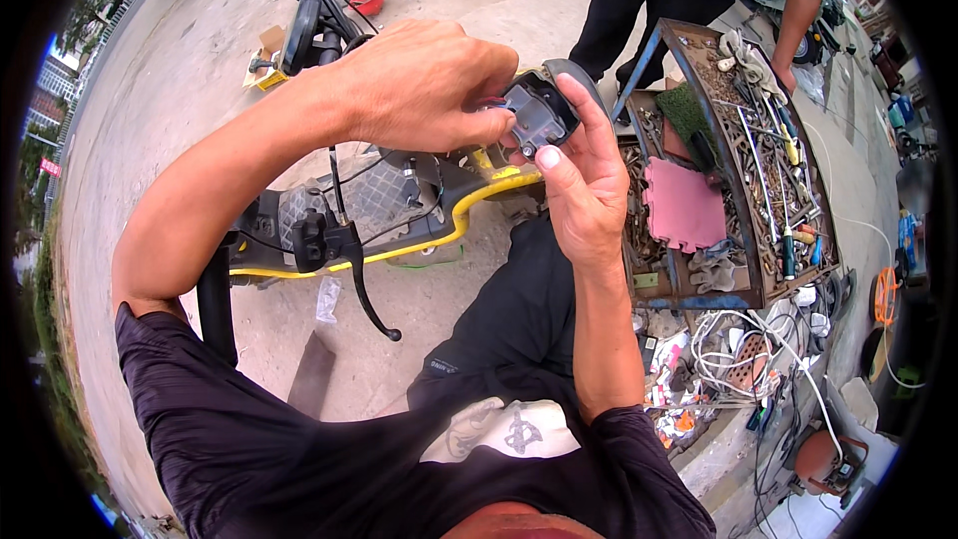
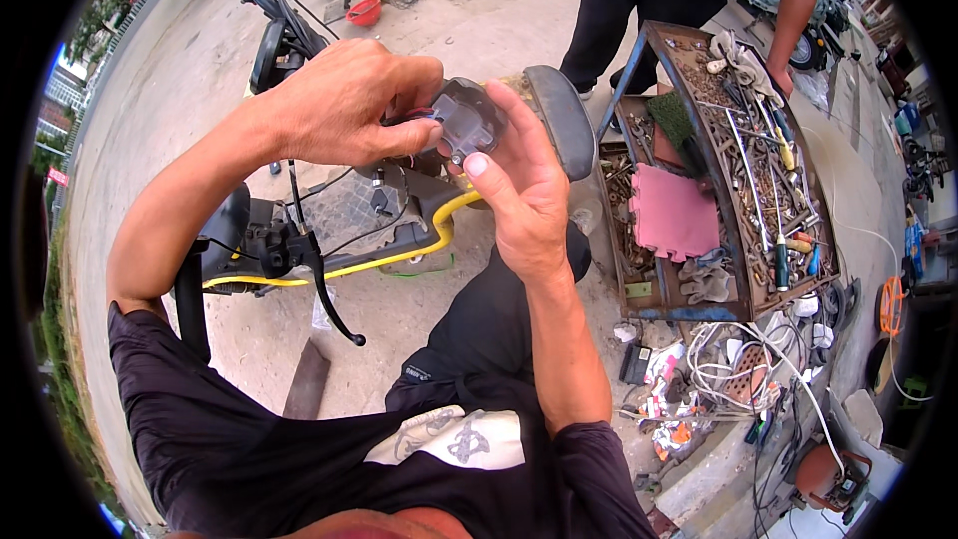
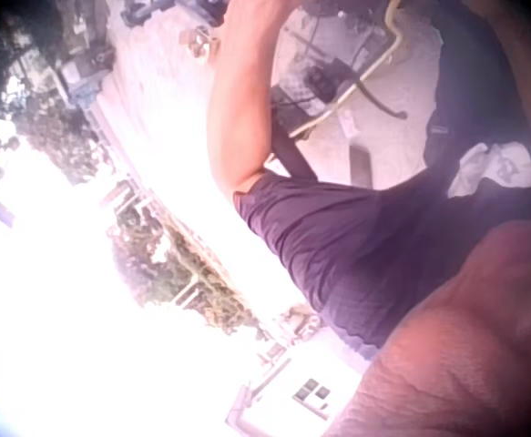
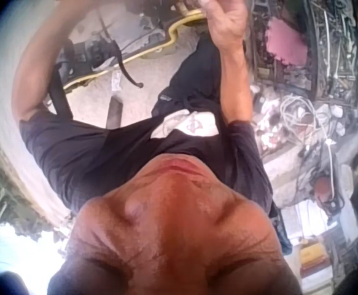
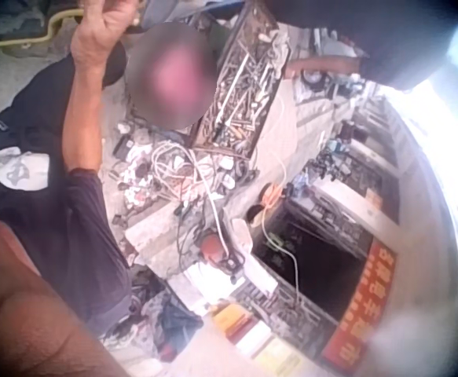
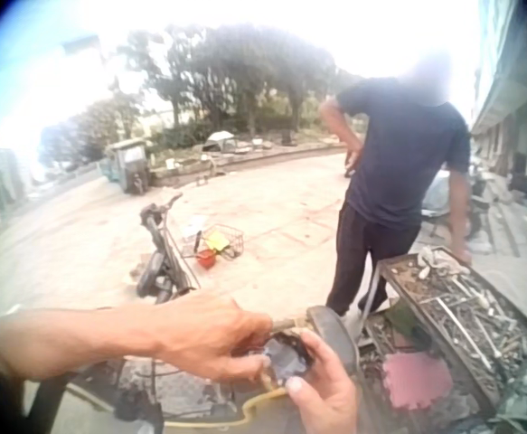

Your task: The person uses a screwdriver to remove screws from the left handlebar control housing of a yellow electric scooter. They detach the housing, separate the internal components, and manipulate the wiring and internal parts. The person then reassembles the housing and prepares to reinstall it on the handlebar.

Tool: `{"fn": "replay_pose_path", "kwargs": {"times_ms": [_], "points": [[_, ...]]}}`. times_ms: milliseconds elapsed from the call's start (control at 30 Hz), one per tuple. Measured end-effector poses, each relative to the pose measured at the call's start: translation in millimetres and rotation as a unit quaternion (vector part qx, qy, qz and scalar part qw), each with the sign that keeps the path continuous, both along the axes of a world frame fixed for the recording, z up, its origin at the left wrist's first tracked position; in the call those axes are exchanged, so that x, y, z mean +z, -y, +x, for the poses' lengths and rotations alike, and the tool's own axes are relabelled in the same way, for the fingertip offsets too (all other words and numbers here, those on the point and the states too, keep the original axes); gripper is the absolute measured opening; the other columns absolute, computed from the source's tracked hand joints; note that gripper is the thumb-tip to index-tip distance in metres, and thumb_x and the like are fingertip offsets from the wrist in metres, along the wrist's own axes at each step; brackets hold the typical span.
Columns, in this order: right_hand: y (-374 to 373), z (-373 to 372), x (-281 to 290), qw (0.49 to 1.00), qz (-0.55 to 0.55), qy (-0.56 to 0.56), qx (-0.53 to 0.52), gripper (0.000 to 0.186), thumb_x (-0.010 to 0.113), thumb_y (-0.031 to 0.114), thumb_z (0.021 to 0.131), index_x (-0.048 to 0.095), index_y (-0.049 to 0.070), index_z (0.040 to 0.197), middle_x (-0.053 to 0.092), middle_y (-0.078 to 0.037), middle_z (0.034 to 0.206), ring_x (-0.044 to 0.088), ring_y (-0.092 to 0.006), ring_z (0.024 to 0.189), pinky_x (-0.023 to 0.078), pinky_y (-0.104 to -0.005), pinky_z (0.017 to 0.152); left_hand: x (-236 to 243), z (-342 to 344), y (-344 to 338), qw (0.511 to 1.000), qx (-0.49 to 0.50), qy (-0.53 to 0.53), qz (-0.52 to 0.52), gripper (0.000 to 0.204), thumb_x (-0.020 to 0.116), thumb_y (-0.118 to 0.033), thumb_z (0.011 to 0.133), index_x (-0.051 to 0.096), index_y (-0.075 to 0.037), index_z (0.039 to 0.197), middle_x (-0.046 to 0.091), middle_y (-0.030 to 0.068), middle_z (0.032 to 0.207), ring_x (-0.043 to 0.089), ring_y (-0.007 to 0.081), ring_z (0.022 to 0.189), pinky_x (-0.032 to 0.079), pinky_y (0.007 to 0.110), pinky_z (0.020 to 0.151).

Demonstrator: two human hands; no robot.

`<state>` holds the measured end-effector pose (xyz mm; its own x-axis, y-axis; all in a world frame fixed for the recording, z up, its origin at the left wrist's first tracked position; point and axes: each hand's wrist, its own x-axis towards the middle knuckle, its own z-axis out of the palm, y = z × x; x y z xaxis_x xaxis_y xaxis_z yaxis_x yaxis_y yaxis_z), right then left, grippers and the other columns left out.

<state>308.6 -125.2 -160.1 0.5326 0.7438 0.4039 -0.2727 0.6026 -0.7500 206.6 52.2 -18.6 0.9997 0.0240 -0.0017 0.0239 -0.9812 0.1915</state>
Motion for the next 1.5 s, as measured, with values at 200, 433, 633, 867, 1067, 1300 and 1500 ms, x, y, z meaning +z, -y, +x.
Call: {"fn": "replay_pose_path", "kwargs": {"times_ms": [200,433,633,867,1067,1300,1500], "points": [[1,-2,-1,1.0,0.005,0.002,-0.007,0.065,0.063,0.002,0.101,0.036,0.0,0.161,0.065,-0.019,0.138,0.07,-0.0258,0.117,0.058,-0.0375,0.1,0,2,-2,0.998,0.006,-0.019,-0.065,0.036,0.068,-0.033,0.093,0.054,-0.002,0.084,0.056,0.0127,0.06,0.057,0.031,0.057,0.044,0.044,0.059],[2,-2,-5,1.0,0.014,-0.024,0.006,0.064,0.06,0.0,0.101,0.037,0.001,0.16,0.063,-0.021,0.14,0.071,-0.0296,0.118,0.06,-0.0396,0.103,2,1,-3,0.992,0.009,-0.043,-0.121,0.032,0.068,-0.029,0.094,0.055,0.0,0.09,0.058,0.0138,0.069,0.06,0.0278,0.065,0.048,0.043,0.064],[5,0,-3,0.998,0.018,-0.062,0.013,0.064,0.058,-0.002,0.1,0.038,0.001,0.16,0.063,-0.021,0.139,0.071,-0.0309,0.117,0.061,-0.0395,0.102,6,1,-2,0.983,0.0,-0.061,-0.173,0.019,0.07,-0.016,0.095,0.063,0.001,0.1,0.068,0.0087,0.077,0.067,0.0197,0.073,0.056,0.036,0.07],[4,0,-4,0.998,0.021,-0.059,0.02,0.061,0.056,-0.005,0.1,0.039,0.0,0.159,0.056,-0.019,0.148,0.065,-0.0274,0.124,0.059,-0.0399,0.1,7,-1,-5,0.983,-0.012,-0.052,-0.177,0.014,0.066,-0.008,0.095,0.066,0.002,0.105,0.073,0.0097,0.082,0.072,0.0185,0.077,0.058,0.034,0.073],[1,-4,-4,0.997,0.018,-0.07,0.018,0.062,0.056,-0.005,0.1,0.039,0.001,0.159,0.056,-0.02,0.149,0.066,-0.03,0.124,0.059,-0.0408,0.099,13,0,-8,0.985,-0.032,-0.068,-0.153,0.015,0.061,-0.008,0.097,0.066,0.002,0.106,0.075,0.0119,0.082,0.075,0.0202,0.078,0.058,0.036,0.073],[2,-4,1,0.993,0.003,-0.111,0.049,0.062,0.061,0.0,0.101,0.038,0.001,0.159,0.06,-0.021,0.142,0.071,-0.0316,0.114,0.061,-0.0407,0.095,11,-2,-12,0.988,-0.014,-0.057,-0.144,0.015,0.06,-0.011,0.102,0.065,0.002,0.109,0.076,0.0127,0.082,0.076,0.0225,0.081,0.057,0.037,0.074],[3,2,-2,0.986,0.016,-0.149,0.073,0.06,0.063,0.009,0.104,0.039,0.001,0.159,0.065,-0.022,0.134,0.074,-0.0309,0.108,0.063,-0.0378,0.093,9,-1,-11,0.996,-0.023,-0.014,-0.08,0.017,0.064,-0.014,0.1,0.066,0.002,0.108,0.074,0.0132,0.081,0.075,0.0258,0.078,0.056,0.038,0.073]]}}
